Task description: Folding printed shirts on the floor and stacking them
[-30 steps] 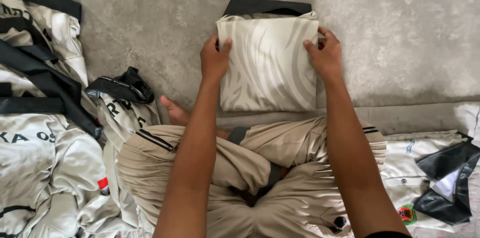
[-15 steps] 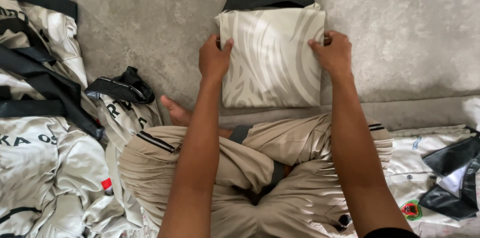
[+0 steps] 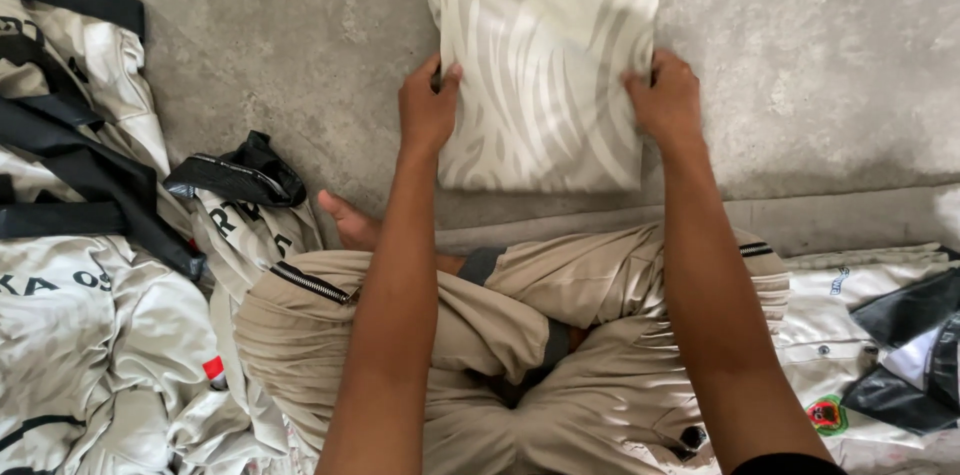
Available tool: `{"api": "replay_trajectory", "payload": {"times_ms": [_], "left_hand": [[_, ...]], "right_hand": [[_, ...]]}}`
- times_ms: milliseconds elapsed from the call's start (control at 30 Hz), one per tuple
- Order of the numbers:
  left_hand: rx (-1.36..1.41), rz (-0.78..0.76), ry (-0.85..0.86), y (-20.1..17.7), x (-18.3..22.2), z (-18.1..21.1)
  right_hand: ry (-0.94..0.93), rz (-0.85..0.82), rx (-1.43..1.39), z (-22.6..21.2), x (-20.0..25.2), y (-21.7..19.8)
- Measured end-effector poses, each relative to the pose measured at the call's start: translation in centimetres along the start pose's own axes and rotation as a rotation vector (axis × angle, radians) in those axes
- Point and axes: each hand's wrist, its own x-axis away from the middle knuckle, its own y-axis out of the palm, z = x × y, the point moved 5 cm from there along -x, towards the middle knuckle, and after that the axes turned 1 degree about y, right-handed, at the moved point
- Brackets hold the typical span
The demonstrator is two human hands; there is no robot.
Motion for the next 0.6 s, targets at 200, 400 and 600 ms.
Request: {"api": "replay_trajectory", "payload": {"times_ms": [200, 400, 600], "left_hand": [[-0.325, 0.117, 0.057, -1.9, 0.0, -2.0], [-0.611, -0.389, -0.15, -2.0, 4.4, -5.2], [-0.304, -0.308, -0.098, 0.1, 2.5, -9.8]], "right_hand": [[0.158, -0.006, -0.128, 3.6, 0.2, -0.9], [0.157, -0.369, -0.186, 1.4, 6.7, -1.8], [0.113, -0.236, -0.495, 5.6, 5.2, 1.9]]}}
